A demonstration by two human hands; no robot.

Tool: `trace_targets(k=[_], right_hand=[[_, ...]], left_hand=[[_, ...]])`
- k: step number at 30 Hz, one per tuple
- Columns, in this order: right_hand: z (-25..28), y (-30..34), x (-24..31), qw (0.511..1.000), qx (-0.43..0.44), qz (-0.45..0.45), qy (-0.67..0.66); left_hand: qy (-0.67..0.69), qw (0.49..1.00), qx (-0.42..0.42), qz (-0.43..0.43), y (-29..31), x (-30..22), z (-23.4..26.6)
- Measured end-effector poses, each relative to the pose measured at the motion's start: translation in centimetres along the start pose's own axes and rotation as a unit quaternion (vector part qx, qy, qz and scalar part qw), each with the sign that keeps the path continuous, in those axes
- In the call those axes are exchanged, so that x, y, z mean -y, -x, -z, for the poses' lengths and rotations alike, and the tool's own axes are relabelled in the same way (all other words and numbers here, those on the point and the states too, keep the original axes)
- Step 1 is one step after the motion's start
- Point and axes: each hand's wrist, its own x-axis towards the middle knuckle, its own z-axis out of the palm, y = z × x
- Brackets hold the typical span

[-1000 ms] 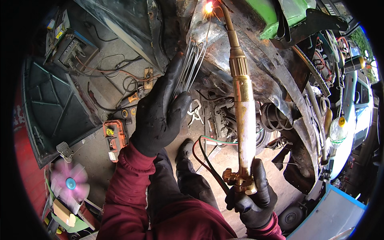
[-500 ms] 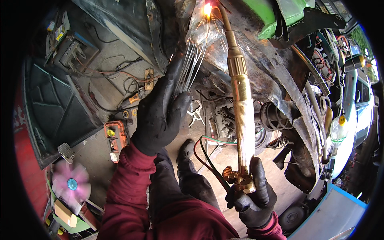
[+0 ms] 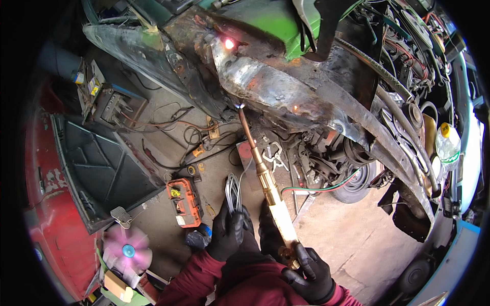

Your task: The person uses a welding torch and filler rod to weld a damaged section of a car's front body panel. They repeatedly apply heat and feed filler wire into the joint, creating visible weld beads along the seam.

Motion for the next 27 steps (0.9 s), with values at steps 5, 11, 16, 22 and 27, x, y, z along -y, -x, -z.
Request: trace_targets(k=[5,11,16,22,27], right_hand=[[-0.5,2.3,-0.1,0.988,-0.004,-0.121,-0.091],[-0.4,3.6,-0.5,0.977,-0.038,-0.176,-0.116],[-1.0,3.2,-1.0,0.977,-0.080,-0.165,-0.112],[-3.5,1.4,-1.0,0.967,-0.083,-0.162,-0.180],[-6.4,-0.7,-1.0,0.942,-0.109,-0.189,-0.255]], left_hand=[[-0.010,0.999,-0.012,0.045,2.3,0.9,-0.6],[-0.114,0.991,-0.054,-0.055,1.4,-1.8,-0.4],[-0.184,0.979,-0.025,-0.084,-1.5,-5.0,1.4],[-0.239,0.952,-0.017,-0.191,-6.8,-6.6,3.4],[-0.299,0.923,0.006,-0.242,-10.2,-8.1,6.1]])
